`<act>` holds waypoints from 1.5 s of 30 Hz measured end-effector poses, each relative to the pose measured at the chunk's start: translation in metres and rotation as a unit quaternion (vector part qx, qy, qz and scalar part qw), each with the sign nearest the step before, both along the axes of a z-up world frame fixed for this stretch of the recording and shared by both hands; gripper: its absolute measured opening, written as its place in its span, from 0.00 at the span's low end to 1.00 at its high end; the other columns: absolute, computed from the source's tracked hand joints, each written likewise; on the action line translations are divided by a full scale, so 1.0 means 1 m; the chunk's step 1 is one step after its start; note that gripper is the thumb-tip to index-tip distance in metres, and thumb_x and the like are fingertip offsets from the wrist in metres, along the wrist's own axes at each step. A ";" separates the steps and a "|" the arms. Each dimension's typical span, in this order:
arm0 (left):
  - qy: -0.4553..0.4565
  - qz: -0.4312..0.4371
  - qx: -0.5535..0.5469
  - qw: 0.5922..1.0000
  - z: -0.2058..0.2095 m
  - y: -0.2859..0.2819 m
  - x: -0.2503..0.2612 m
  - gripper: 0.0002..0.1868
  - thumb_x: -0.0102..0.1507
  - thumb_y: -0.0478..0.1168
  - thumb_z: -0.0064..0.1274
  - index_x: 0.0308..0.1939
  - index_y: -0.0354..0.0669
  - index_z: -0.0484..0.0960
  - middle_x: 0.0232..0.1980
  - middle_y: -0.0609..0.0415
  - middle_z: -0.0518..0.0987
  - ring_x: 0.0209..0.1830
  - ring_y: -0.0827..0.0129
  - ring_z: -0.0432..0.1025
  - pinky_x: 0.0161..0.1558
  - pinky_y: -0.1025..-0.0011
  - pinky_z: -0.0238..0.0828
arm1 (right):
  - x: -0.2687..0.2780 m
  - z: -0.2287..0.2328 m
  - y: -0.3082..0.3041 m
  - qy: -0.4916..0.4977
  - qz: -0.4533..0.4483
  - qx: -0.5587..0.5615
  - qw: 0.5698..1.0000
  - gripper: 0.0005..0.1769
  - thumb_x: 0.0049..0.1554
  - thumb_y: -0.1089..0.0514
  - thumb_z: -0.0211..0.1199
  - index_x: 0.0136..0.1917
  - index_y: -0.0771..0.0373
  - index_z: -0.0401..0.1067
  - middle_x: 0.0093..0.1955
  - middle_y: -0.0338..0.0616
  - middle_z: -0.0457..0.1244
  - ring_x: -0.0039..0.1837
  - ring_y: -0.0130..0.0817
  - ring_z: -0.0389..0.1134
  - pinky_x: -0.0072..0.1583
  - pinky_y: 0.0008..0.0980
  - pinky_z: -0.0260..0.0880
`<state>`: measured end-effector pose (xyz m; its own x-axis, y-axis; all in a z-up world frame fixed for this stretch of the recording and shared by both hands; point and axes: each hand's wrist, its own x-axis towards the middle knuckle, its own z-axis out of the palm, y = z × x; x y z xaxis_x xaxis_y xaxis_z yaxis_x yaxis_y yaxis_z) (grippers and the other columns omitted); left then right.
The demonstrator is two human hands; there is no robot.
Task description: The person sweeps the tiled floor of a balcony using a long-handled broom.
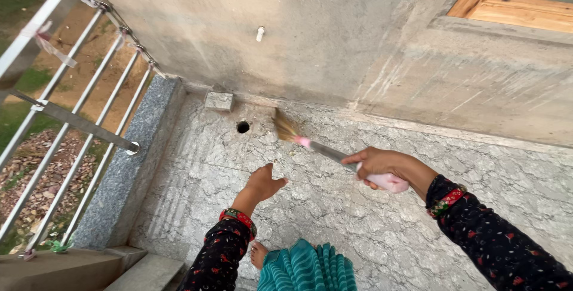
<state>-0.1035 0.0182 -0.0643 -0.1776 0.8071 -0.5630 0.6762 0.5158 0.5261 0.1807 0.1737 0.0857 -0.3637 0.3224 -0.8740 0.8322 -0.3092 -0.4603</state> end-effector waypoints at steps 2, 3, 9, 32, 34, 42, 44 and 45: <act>-0.006 -0.009 0.000 1.000 -0.003 0.002 0.012 0.48 0.62 0.59 0.58 0.74 0.31 0.57 0.71 0.33 0.67 0.72 0.45 0.62 0.71 0.58 0.59 | -0.015 0.006 -0.008 0.001 -0.008 0.000 1.000 0.41 0.51 0.71 0.60 0.76 0.47 0.64 0.49 0.55 0.69 0.29 0.30 0.60 0.30 0.27 0.64; -0.009 -0.015 0.001 1.000 -0.003 0.003 0.015 0.48 0.62 0.59 0.58 0.74 0.31 0.56 0.72 0.32 0.65 0.73 0.44 0.60 0.71 0.57 0.56 | -0.026 0.005 -0.011 0.000 -0.006 -0.001 1.000 0.41 0.51 0.71 0.60 0.76 0.47 0.64 0.49 0.55 0.69 0.29 0.30 0.60 0.30 0.27 0.64; 0.015 -0.002 0.008 1.000 0.011 -0.004 0.001 0.48 0.61 0.59 0.58 0.74 0.31 0.59 0.69 0.33 0.70 0.71 0.47 0.65 0.70 0.59 0.61 | -0.097 -0.063 -0.029 0.087 -0.037 -0.023 0.995 0.40 0.54 0.67 0.61 0.77 0.46 0.63 0.47 0.50 0.66 0.31 0.26 0.60 0.31 0.23 0.64; -0.084 -0.134 0.059 0.986 -0.023 0.032 0.035 0.49 0.59 0.60 0.58 0.74 0.32 0.60 0.72 0.33 0.66 0.74 0.47 0.61 0.72 0.62 0.59 | 0.128 -0.042 -0.033 -0.069 -0.167 0.016 0.983 0.36 0.53 0.69 0.60 0.74 0.56 0.67 0.33 0.49 0.64 0.30 0.35 0.61 0.33 0.34 0.64; -0.084 -0.171 0.048 0.981 -0.017 0.034 0.037 0.49 0.60 0.61 0.57 0.74 0.33 0.58 0.74 0.34 0.65 0.75 0.47 0.60 0.72 0.62 0.57 | 0.124 -0.025 -0.049 -0.067 -0.181 0.022 0.981 0.35 0.52 0.70 0.60 0.73 0.58 0.68 0.34 0.48 0.64 0.30 0.35 0.61 0.33 0.35 0.63; -0.095 -0.283 0.058 0.953 0.011 0.040 0.041 0.50 0.61 0.62 0.54 0.75 0.32 0.56 0.75 0.34 0.62 0.77 0.47 0.57 0.74 0.62 0.54 | 0.066 0.026 -0.118 -0.015 -0.173 0.055 0.983 0.36 0.49 0.70 0.62 0.72 0.57 0.71 0.36 0.54 0.63 0.29 0.35 0.63 0.32 0.34 0.64; -0.085 -0.299 0.043 0.950 0.022 0.039 0.037 0.49 0.62 0.61 0.55 0.75 0.32 0.55 0.75 0.34 0.61 0.77 0.47 0.56 0.74 0.61 0.54 | 0.040 0.018 -0.132 -0.017 -0.126 0.112 0.986 0.39 0.48 0.68 0.66 0.73 0.51 0.70 0.51 0.38 0.66 0.35 0.28 0.68 0.37 0.29 0.73; -0.078 -0.305 0.025 0.949 0.026 0.036 0.034 0.49 0.62 0.61 0.55 0.76 0.33 0.54 0.76 0.34 0.60 0.77 0.47 0.55 0.73 0.59 0.53 | 0.027 0.010 -0.136 -0.016 -0.129 0.111 0.985 0.39 0.48 0.68 0.66 0.73 0.51 0.70 0.51 0.38 0.66 0.35 0.28 0.68 0.37 0.29 0.73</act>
<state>-0.0693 0.0542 -0.0381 0.4136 0.7592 -0.5026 0.7524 0.0257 0.6581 0.2075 0.0374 0.0960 -0.2175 0.5853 -0.7811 0.7549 -0.4064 -0.5147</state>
